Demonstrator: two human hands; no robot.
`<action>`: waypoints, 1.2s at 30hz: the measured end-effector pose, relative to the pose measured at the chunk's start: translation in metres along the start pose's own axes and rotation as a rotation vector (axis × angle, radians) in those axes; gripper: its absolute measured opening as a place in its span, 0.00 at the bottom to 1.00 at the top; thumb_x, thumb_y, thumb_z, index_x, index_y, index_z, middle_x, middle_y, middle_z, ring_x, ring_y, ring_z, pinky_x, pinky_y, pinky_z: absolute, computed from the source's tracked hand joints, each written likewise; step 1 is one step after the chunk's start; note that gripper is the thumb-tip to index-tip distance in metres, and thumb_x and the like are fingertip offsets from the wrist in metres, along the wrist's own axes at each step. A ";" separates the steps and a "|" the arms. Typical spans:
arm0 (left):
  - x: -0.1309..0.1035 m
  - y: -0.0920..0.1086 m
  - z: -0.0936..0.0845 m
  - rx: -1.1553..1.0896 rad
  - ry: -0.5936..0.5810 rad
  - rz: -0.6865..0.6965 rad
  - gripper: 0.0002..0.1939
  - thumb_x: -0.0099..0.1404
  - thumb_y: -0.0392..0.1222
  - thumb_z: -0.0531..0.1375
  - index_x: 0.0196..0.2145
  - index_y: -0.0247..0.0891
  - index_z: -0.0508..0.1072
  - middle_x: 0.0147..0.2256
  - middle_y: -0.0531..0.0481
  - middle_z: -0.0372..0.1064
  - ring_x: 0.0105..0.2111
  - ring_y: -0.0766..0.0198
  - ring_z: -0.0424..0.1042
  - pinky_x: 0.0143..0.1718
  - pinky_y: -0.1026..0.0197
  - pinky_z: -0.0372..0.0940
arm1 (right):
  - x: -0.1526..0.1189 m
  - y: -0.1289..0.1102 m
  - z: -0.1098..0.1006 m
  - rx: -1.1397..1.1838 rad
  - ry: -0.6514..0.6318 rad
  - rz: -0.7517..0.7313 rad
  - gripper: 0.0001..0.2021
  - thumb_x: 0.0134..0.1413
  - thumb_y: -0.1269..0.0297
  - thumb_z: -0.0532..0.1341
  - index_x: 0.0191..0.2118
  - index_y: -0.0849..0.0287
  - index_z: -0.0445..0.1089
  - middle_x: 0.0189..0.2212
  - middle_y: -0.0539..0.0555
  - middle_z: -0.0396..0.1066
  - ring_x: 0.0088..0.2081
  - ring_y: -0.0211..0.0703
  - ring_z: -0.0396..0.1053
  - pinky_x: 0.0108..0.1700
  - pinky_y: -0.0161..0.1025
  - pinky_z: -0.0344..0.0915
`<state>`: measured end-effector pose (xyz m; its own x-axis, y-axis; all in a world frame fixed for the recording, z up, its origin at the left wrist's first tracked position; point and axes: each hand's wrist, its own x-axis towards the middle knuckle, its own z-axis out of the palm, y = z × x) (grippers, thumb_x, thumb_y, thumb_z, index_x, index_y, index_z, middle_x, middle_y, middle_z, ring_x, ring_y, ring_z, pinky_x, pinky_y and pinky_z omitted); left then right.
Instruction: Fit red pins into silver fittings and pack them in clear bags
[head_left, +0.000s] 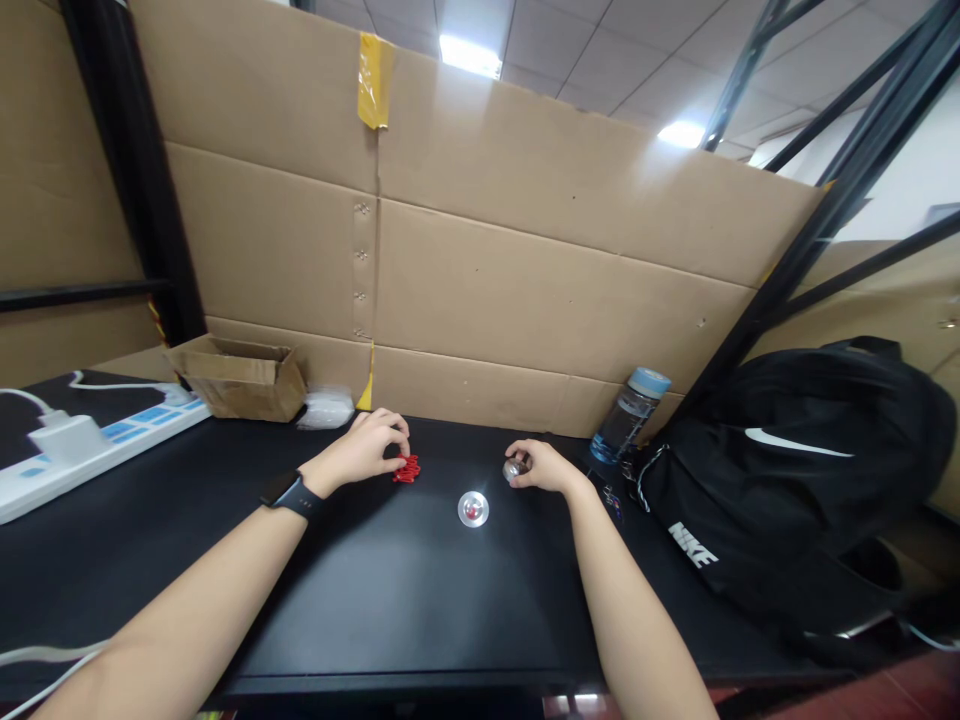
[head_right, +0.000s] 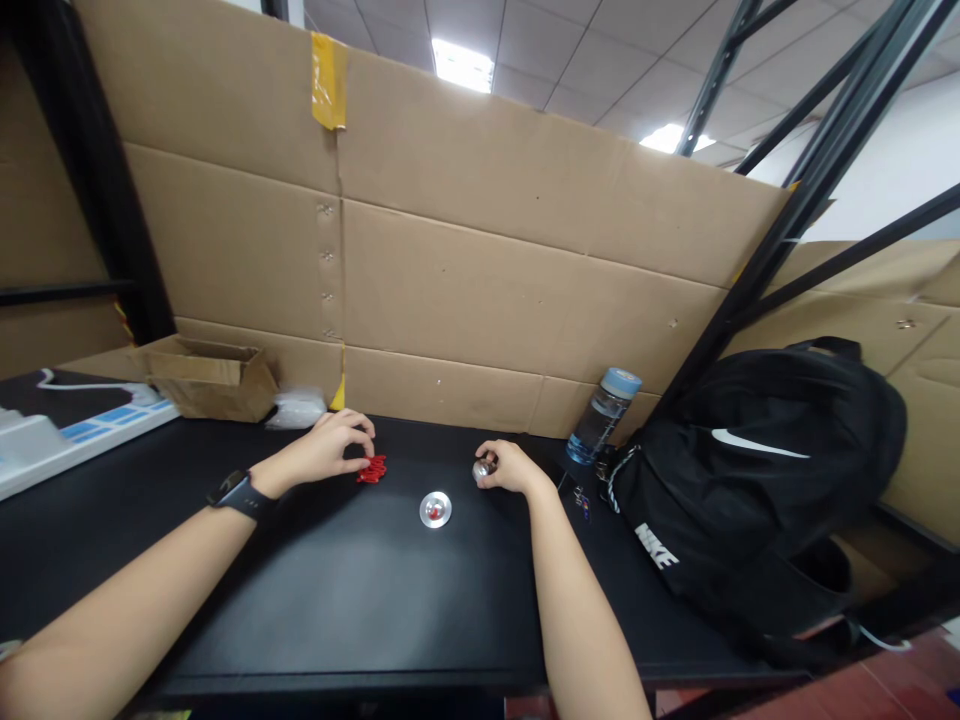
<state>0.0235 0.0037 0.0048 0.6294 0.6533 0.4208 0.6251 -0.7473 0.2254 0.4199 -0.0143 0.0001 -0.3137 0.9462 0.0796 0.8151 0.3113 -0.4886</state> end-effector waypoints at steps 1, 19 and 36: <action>0.000 0.000 0.000 0.000 -0.004 -0.001 0.04 0.61 0.45 0.67 0.34 0.46 0.81 0.45 0.49 0.70 0.49 0.53 0.66 0.52 0.51 0.57 | 0.000 0.000 0.000 -0.008 -0.007 0.003 0.25 0.35 0.66 0.75 0.45 0.57 0.76 0.36 0.49 0.73 0.31 0.37 0.69 0.37 0.34 0.64; 0.002 0.053 0.003 -0.045 -0.052 0.123 0.04 0.64 0.46 0.65 0.33 0.47 0.80 0.45 0.49 0.70 0.51 0.53 0.64 0.53 0.50 0.55 | -0.012 -0.087 0.025 -0.198 -0.226 -0.168 0.06 0.47 0.60 0.72 0.29 0.55 0.77 0.32 0.51 0.73 0.33 0.41 0.68 0.36 0.37 0.59; 0.007 0.085 0.018 -0.026 0.166 0.105 0.06 0.68 0.45 0.62 0.39 0.45 0.79 0.47 0.47 0.70 0.52 0.52 0.63 0.51 0.49 0.57 | -0.003 -0.111 0.050 0.762 -0.103 -0.077 0.15 0.57 0.51 0.65 0.30 0.58 0.70 0.31 0.50 0.75 0.37 0.43 0.73 0.42 0.38 0.66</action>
<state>0.0892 -0.0532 0.0109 0.6046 0.5442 0.5816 0.5466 -0.8146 0.1940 0.3060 -0.0557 0.0104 -0.4297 0.8998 0.0749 0.2404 0.1939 -0.9511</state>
